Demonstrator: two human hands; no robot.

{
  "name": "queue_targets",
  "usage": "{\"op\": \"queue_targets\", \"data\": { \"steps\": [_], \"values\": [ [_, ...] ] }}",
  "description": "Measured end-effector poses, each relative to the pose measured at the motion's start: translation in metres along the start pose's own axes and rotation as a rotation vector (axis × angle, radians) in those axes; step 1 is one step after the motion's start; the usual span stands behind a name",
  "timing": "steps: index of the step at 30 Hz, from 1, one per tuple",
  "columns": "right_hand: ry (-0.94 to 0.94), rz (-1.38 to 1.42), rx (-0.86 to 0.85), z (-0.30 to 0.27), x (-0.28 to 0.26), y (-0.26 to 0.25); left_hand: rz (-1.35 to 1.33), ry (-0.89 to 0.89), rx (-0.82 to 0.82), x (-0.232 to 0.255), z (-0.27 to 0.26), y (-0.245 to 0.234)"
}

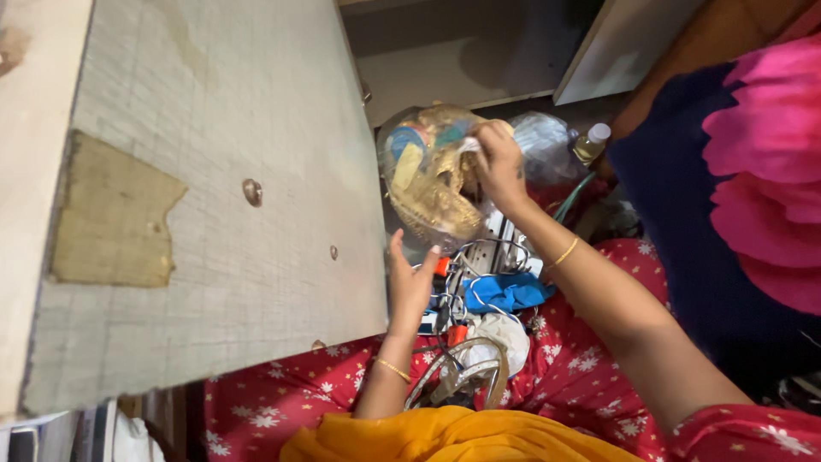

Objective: The person sits on the floor and sorts through various items in a cabinet, including a power strip, wires, and plastic bags. They pick up and examine each item before placing it back or setting it aside.

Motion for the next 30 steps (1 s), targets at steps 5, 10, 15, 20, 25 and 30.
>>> {"op": "queue_targets", "data": {
  "steps": [5, 10, 15, 20, 25, 30],
  "values": [
    [0.196, 0.178, 0.084, 0.005, 0.024, 0.002, -0.068, 0.053, -0.050, -0.023, 0.019, 0.028],
    [-0.232, 0.080, -0.204, -0.011, 0.004, 0.007, -0.123, 0.163, 0.086, -0.032, 0.035, 0.044],
    [-0.251, -0.047, -0.591, -0.025, -0.039, 0.034, -0.260, 0.024, 0.176, -0.078, 0.050, 0.053],
    [0.041, 0.496, -0.723, 0.013, 0.016, 0.004, -0.256, -0.246, 0.281, -0.095, 0.066, 0.046],
    [0.525, 0.418, -0.382, 0.003, 0.130, 0.031, -0.510, -0.171, 0.218, -0.092, 0.062, 0.048],
    [0.526, 0.418, -0.435, -0.018, 0.188, 0.080, -0.669, -0.126, 0.119, -0.075, 0.058, 0.045]
  ]
}}
Point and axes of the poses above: each hand's wrist, its own z-axis towards the middle knuckle, its own y-axis out of the palm, x = y × z, the point moved 2 cm from there along z, towards the middle knuckle, and after that the axes turned 15 degrees about -x, right-handed, at the moved point
